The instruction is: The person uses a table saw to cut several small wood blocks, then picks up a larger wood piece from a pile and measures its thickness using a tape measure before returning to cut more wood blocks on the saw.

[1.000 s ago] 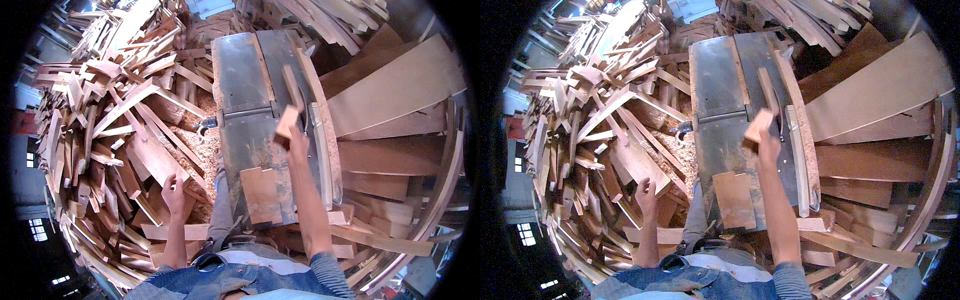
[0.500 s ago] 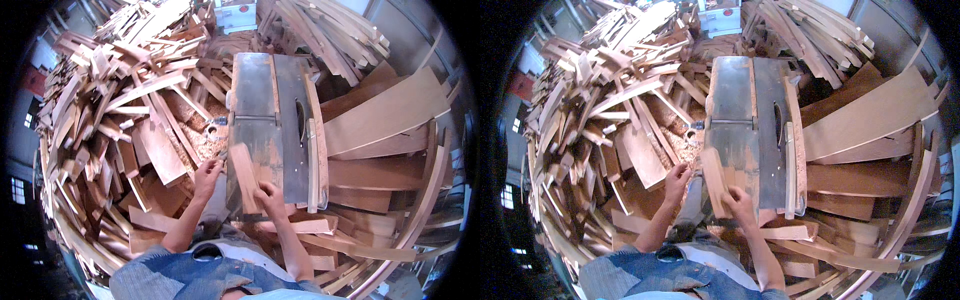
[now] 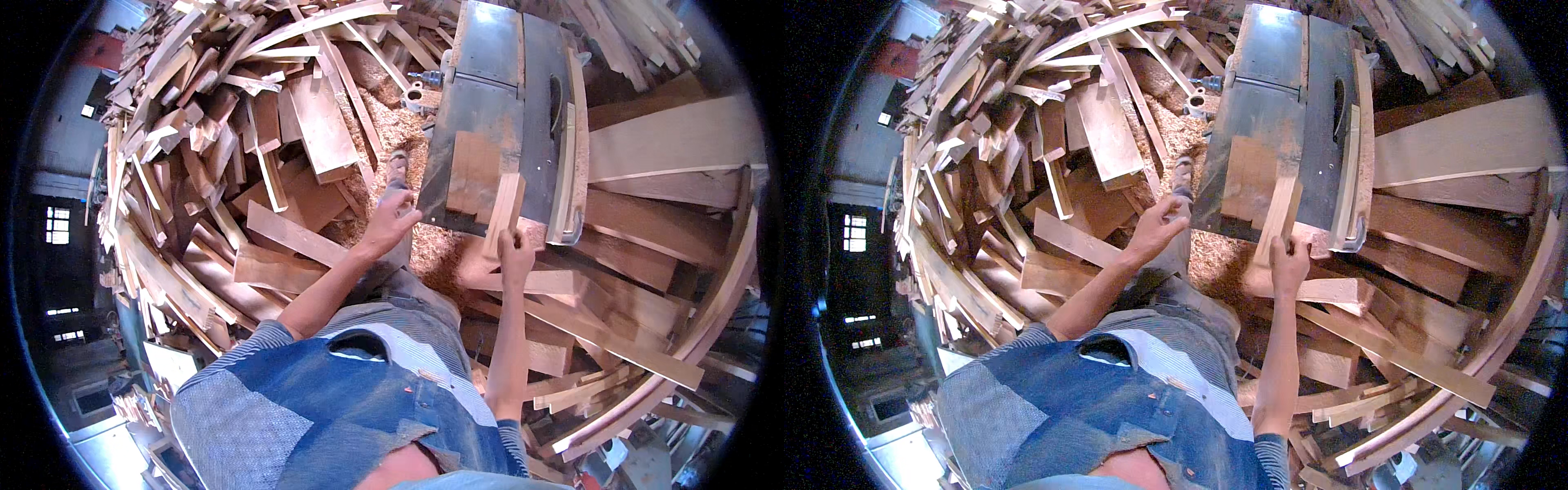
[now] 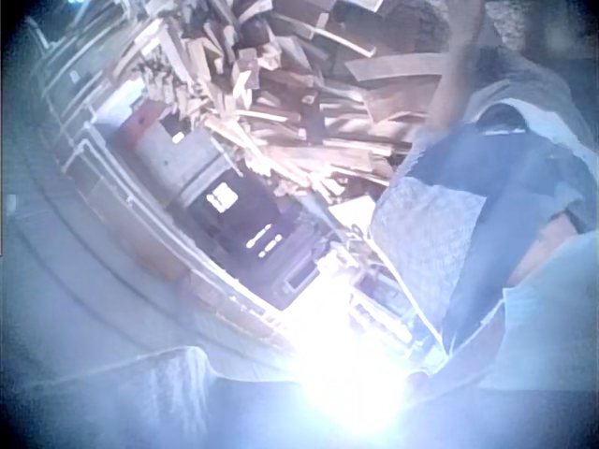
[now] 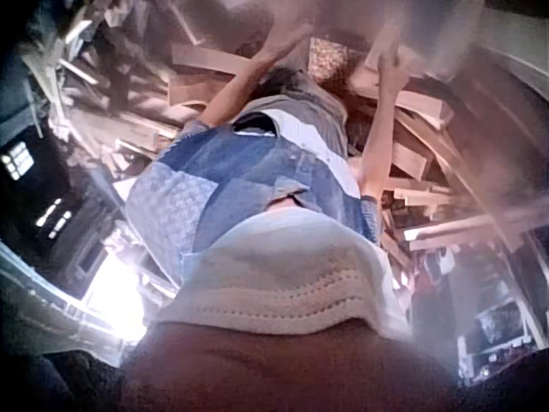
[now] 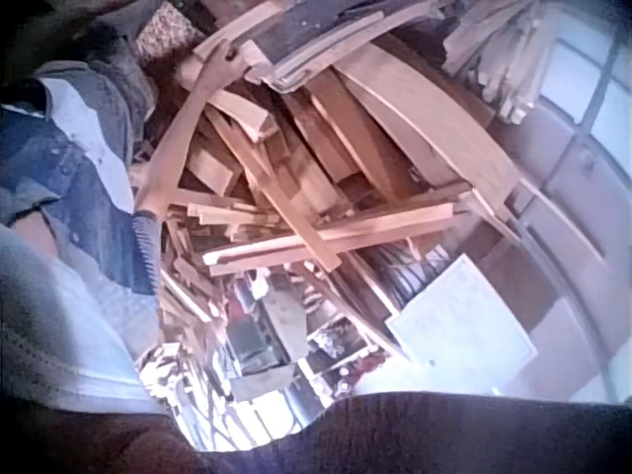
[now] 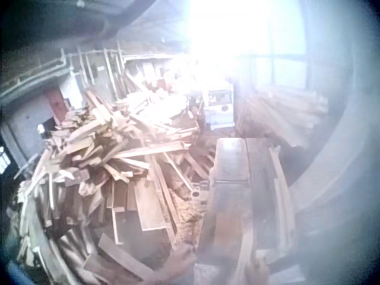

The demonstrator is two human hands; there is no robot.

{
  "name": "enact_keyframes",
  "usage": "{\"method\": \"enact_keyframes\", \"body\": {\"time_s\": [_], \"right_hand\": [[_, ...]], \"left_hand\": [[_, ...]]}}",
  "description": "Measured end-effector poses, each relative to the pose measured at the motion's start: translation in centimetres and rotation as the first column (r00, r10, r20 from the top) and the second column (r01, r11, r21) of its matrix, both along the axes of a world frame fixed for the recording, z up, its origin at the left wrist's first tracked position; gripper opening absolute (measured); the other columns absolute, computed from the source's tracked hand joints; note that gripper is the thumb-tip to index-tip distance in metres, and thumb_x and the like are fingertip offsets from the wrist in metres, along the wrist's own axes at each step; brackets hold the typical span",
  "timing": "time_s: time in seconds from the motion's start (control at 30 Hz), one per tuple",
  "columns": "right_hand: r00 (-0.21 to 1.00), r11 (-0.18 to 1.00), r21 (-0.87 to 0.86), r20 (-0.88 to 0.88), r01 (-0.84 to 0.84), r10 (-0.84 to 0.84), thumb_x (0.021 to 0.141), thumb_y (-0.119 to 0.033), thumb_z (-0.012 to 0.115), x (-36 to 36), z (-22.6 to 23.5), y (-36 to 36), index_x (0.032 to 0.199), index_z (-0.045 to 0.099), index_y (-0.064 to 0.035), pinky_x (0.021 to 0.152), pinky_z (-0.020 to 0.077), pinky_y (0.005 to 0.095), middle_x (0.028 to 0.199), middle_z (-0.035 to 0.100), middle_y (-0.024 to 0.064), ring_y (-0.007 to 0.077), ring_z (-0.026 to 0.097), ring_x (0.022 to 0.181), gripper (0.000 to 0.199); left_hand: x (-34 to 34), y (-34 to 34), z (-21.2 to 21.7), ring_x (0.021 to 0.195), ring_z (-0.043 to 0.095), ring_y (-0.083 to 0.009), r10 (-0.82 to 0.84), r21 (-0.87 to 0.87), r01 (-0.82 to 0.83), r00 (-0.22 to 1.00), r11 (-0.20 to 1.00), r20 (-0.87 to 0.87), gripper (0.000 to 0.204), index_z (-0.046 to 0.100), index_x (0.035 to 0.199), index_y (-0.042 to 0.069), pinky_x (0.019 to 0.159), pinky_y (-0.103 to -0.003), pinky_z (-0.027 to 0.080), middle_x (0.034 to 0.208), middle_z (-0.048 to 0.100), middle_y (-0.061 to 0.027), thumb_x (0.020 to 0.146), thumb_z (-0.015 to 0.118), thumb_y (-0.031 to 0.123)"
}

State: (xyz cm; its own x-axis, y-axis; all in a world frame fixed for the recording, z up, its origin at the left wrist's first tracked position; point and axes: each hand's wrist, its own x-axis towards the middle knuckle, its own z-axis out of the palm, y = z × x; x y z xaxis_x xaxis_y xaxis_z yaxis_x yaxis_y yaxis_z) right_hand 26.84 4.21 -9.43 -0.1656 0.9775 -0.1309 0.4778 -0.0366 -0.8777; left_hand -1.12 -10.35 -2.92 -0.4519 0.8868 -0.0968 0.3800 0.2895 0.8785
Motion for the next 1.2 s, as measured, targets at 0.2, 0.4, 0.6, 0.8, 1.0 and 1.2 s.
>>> {"method": "enact_keyframes", "body": {"time_s": [0.2,0.4,0.6,0.8,1.0,1.2], "right_hand": [[0.88,0.934,0.341,0.469,-0.103,-0.074,0.089,-0.04,0.069,-0.9,-2.4,5.9,0.112,0.069,0.0037,0.092,0.0507,0.0486,0.109,0.069,0.0251,0.0415,0.064,0.106,0.049],[0.908,0.941,0.262,0.409,-0.216,0.094,0.087,-0.044,0.073,-3.5,-5.1,7.9,0.122,0.066,0.0043,0.093,0.0507,0.052,0.112,0.068,0.0268,0.0449,0.063,0.107,0.06],[0.927,0.981,0.129,0.363,-0.145,0.089,0.084,-0.047,0.079,-5.3,-7.2,8.1,0.142,0.052,0.0041,0.099,0.0478,0.0523,0.122,0.064,0.0308,0.0458,0.061,0.116,0.082],[0.851,0.968,0.152,0.516,-0.2,0.095,0.077,-0.051,0.085,-10.2,-5.4,5.4,0.149,0.039,0.0116,0.108,0.0425,0.0527,0.136,0.054,0.0359,0.0503,0.053,0.125,0.106],[0.841,0.972,0.13,0.532,-0.193,0.096,0.077,-0.052,0.085,-13.1,-5.6,3.1,0.152,0.031,0.0138,0.11,0.0403,0.0532,0.141,0.048,0.0379,0.0509,0.049,0.128,0.113],[0.867,0.971,0.13,0.485,-0.203,0.116,0.079,-0.05,0.084,-12.6,-5.3,3.0,0.154,0.029,0.0132,0.11,0.04,0.0537,0.14,0.049,0.0359,0.0505,0.049,0.127,0.113]], "left_hand": [[-2.0,-2.1,-1.8,0.125,0.063,-0.0364,0.051,-0.134,-0.043,0.997,0.99,0.053,0.061,0.059,0.135,-0.003,0.105,-0.044,0.05,0.131,0.067,-0.0239,0.09,0.072,0.036],[-2.8,4.9,0.3,0.129,0.059,-0.041,-0.141,-0.342,0.172,0.983,0.924,0.114,0.064,0.054,0.14,-0.003,0.109,-0.045,0.046,0.135,0.063,-0.0276,0.092,0.07,0.036],[-1.3,11.4,-10.4,0.124,0.057,-0.046,-0.104,-0.085,0.108,0.994,0.99,0.044,0.063,0.051,0.133,-0.007,0.105,-0.051,0.046,0.133,0.058,-0.0292,0.088,0.072,0.032],[-0.9,14.3,-10.7,0.124,0.056,-0.0458,-0.034,-0.143,0.027,0.999,0.989,-0.04,0.067,0.05,0.135,-0.006,0.106,-0.05,0.045,0.131,0.058,-0.0283,0.086,0.076,0.032],[-2.5,12.8,-11.2,0.118,0.059,-0.044,0.051,-0.136,-0.076,0.983,0.988,-0.179,0.069,0.053,0.13,-0.005,0.102,-0.051,0.048,0.123,0.062,-0.0271,0.079,0.08,0.031],[-2.7,12.9,-11.0,0.114,0.062,-0.0459,0.05,-0.133,-0.07,0.988,0.989,-0.148,0.062,0.056,0.123,-0.002,0.098,-0.052,0.05,0.118,0.066,-0.0263,0.078,0.081,0.032]]}}
